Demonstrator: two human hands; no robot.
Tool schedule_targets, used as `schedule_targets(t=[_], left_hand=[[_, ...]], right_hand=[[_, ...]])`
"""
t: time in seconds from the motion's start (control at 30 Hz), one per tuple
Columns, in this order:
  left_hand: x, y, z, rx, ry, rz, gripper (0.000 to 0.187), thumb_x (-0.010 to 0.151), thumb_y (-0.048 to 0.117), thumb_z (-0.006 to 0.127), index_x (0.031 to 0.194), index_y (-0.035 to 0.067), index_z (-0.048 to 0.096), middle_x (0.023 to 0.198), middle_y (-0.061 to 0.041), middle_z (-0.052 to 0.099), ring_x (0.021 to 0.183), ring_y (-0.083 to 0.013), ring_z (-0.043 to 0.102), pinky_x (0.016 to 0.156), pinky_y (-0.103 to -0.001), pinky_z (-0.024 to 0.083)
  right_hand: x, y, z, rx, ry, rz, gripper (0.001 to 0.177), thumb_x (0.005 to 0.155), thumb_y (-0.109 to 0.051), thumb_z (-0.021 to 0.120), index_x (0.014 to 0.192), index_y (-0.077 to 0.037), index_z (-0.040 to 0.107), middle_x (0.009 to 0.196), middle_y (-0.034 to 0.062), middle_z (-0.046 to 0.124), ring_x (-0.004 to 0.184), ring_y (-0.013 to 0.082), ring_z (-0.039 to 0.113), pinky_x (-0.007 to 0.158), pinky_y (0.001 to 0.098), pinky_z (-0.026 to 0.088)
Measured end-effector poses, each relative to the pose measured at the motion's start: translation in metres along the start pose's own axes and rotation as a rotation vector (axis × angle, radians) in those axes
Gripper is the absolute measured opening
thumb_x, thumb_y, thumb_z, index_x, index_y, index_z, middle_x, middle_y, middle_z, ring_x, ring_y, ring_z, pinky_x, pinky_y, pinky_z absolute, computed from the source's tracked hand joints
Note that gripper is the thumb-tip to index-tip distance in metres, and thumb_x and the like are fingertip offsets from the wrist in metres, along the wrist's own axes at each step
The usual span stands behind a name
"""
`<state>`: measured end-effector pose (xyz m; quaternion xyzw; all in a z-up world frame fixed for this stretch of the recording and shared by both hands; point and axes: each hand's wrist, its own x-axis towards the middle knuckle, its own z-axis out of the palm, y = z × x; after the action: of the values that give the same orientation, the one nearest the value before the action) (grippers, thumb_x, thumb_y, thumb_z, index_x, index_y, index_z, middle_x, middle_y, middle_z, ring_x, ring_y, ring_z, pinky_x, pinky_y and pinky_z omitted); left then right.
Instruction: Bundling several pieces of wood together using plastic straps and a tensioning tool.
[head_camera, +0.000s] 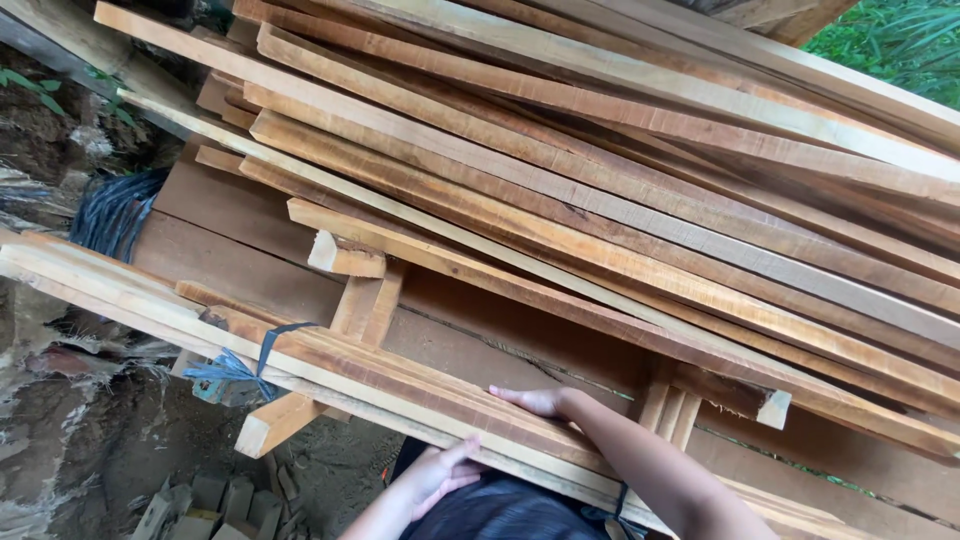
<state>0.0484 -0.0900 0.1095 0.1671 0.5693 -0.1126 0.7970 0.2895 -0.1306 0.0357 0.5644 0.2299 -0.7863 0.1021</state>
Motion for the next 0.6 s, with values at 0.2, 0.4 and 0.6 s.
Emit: schedule_targets(t=[0.2,0.4,0.6], left_hand=[[-0.043,0.022,0.042,-0.082,0.055,0.041,0.079,0.087,0.043,0.063,0.142,-0.013,0.051,0.128,-0.037,0.067,0.121,-0.0409,0.068,0.104,-0.044,0.052],[-0.038,0.017,0.047,-0.022,0.078,0.118,0.097,0.081,0.057,0.063,0.141,-0.016,0.041,0.135,-0.040,0.056,0.127,-0.0467,0.063,0.101,-0.046,0.055],[-0.005,0.000,0.033,-0.228,0.058,0.146,0.083,0.083,0.050,0.063,0.143,-0.006,0.050,0.131,-0.028,0.062,0.110,-0.0366,0.067,0.093,-0.042,0.051]], right_hand=[[-0.013,-0.001,-0.009,0.003,0.099,0.019,0.119,0.064,-0.095,0.024,0.155,-0.021,0.047,0.163,0.0123,0.040,0.142,0.0432,0.046,0.112,0.0679,0.034],[-0.038,-0.011,-0.016,-0.048,0.293,0.019,0.118,0.065,-0.095,0.027,0.140,-0.012,0.064,0.146,0.0165,0.059,0.128,0.0406,0.061,0.108,0.0608,0.046],[-0.064,-0.017,-0.016,-0.125,0.576,-0.075,0.114,0.070,-0.092,0.036,0.120,0.003,0.073,0.124,0.0224,0.071,0.114,0.0368,0.070,0.099,0.0474,0.056]])
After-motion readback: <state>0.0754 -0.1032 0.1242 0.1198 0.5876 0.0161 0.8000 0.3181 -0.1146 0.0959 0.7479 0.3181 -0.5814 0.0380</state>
